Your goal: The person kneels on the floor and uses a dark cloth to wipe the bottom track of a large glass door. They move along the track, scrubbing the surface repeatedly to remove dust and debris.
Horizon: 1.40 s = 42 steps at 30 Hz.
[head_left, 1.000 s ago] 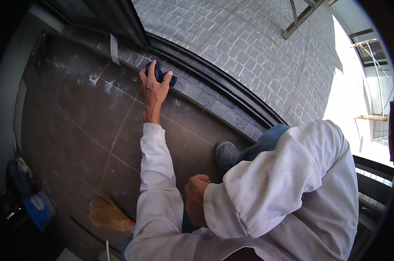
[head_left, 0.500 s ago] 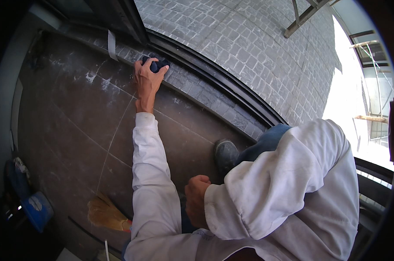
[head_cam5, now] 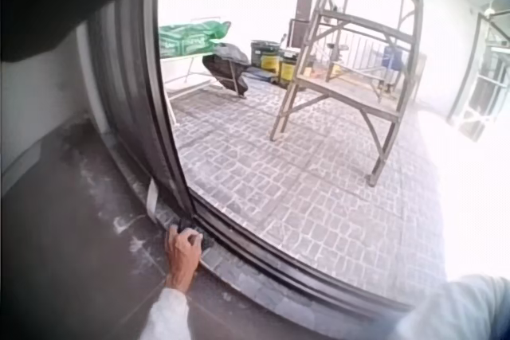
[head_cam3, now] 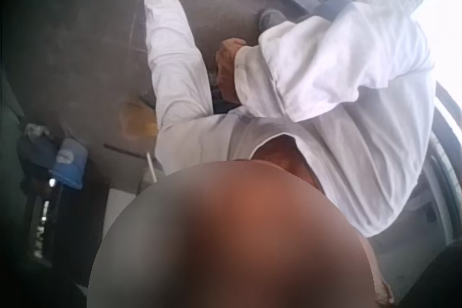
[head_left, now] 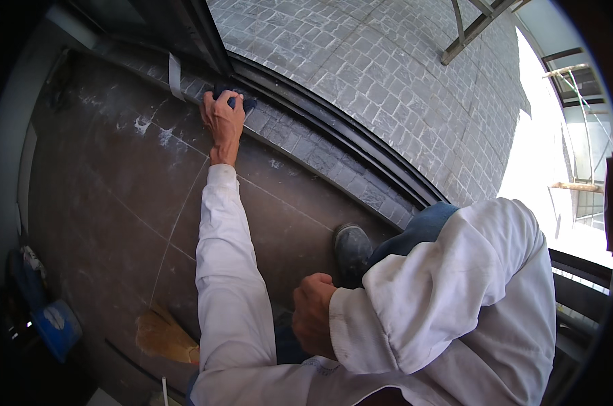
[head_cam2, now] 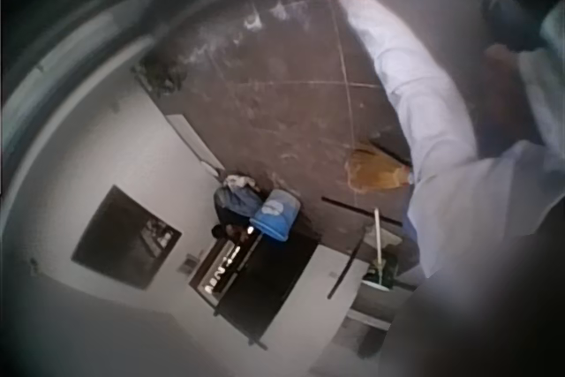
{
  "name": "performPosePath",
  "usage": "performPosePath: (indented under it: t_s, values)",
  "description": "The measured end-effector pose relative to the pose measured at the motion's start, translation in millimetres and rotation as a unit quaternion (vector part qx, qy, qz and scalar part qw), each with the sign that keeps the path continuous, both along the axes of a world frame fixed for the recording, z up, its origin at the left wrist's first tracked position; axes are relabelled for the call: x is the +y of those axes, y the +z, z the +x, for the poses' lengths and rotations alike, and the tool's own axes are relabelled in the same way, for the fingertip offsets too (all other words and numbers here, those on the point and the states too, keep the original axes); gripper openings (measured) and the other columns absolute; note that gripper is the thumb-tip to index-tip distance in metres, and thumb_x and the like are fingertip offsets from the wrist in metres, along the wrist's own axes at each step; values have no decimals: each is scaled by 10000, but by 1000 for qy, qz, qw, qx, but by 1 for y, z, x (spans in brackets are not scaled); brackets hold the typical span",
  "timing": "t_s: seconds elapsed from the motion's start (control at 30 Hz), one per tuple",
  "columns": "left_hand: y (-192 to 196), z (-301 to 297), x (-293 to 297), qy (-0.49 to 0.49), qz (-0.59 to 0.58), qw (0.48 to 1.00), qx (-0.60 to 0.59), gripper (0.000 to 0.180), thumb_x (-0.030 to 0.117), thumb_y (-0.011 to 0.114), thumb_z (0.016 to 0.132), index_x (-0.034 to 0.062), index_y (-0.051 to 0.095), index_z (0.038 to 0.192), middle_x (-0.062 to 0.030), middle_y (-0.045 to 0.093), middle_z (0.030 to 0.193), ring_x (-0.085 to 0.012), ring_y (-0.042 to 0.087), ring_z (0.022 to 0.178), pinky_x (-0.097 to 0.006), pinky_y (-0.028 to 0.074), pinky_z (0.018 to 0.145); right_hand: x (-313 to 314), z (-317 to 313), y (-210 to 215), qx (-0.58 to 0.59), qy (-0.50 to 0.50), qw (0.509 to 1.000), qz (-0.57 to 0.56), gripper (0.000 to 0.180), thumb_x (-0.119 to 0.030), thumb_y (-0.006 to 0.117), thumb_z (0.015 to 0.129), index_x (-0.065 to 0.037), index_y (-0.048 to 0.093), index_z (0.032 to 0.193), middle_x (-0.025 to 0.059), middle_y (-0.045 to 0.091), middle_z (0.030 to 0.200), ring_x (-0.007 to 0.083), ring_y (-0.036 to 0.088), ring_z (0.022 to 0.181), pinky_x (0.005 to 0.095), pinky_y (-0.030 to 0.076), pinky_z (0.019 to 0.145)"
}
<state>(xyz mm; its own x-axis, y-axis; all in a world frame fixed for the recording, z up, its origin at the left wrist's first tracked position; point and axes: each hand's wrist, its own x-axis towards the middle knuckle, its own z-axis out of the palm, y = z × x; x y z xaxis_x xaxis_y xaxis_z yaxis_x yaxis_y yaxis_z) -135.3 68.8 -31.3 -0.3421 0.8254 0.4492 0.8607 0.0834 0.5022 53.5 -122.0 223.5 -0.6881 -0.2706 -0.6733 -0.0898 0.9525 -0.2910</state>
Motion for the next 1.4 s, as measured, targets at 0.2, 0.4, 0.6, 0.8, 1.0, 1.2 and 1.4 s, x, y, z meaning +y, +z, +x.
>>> performPosePath:
  t_s: [0.2,0.4,0.6,0.8,1.0,1.2,1.4]
  values:
    - [20,-23,3,-41,-123,984,-122,249,332,753,883,136,736,1035,-238,552,1201,-417,525,1181,-486,442,1017,7,1,0,-4,3,1000,1,317,-285,641,887,-30,698,1068,72,678,923,248,638,878,389,505,723]
    - [34,-16,-43,-146,-105,981,-70,353,146,819,784,158,719,1122,-184,565,1183,-410,541,1153,-462,465,992,4,-1,-6,1,-6,999,-34,324,-288,641,888,-29,694,1076,71,678,930,246,638,882,386,507,726]
    - [30,-1,-40,-128,-106,986,-23,251,183,829,784,140,757,1021,-153,601,1101,-393,590,1060,-464,498,925,4,-5,-5,-7,-4,1000,-30,331,-290,641,888,-28,690,1084,71,678,937,244,638,887,382,508,730]
    - [24,-4,-25,-54,-81,995,19,227,236,816,809,147,763,1011,-164,604,1093,-395,610,1041,-480,527,852,4,-10,-5,-9,-9,999,-32,338,-293,642,889,-27,686,1092,70,678,944,242,638,891,379,509,733]
    - [21,-37,32,137,-107,985,6,276,324,792,832,179,766,1065,-160,597,1119,-409,604,1104,-515,534,855,8,-9,-5,-23,-9,999,-32,345,-296,642,890,-26,682,1100,70,678,951,239,638,895,376,510,737]
    - [24,-39,29,83,-158,984,6,337,345,800,817,206,763,1122,-160,572,1209,-423,540,1216,-535,524,912,10,-13,-5,-14,-4,999,-42,352,-299,642,890,-24,679,1108,69,678,958,237,638,900,372,511,740]
    - [24,-17,23,54,-141,988,36,296,269,784,826,154,765,1099,-194,583,1188,-448,575,1127,-531,527,893,7,-16,-6,-17,-1,998,-58,360,-302,642,891,-23,675,1117,69,678,964,235,638,904,369,512,744]
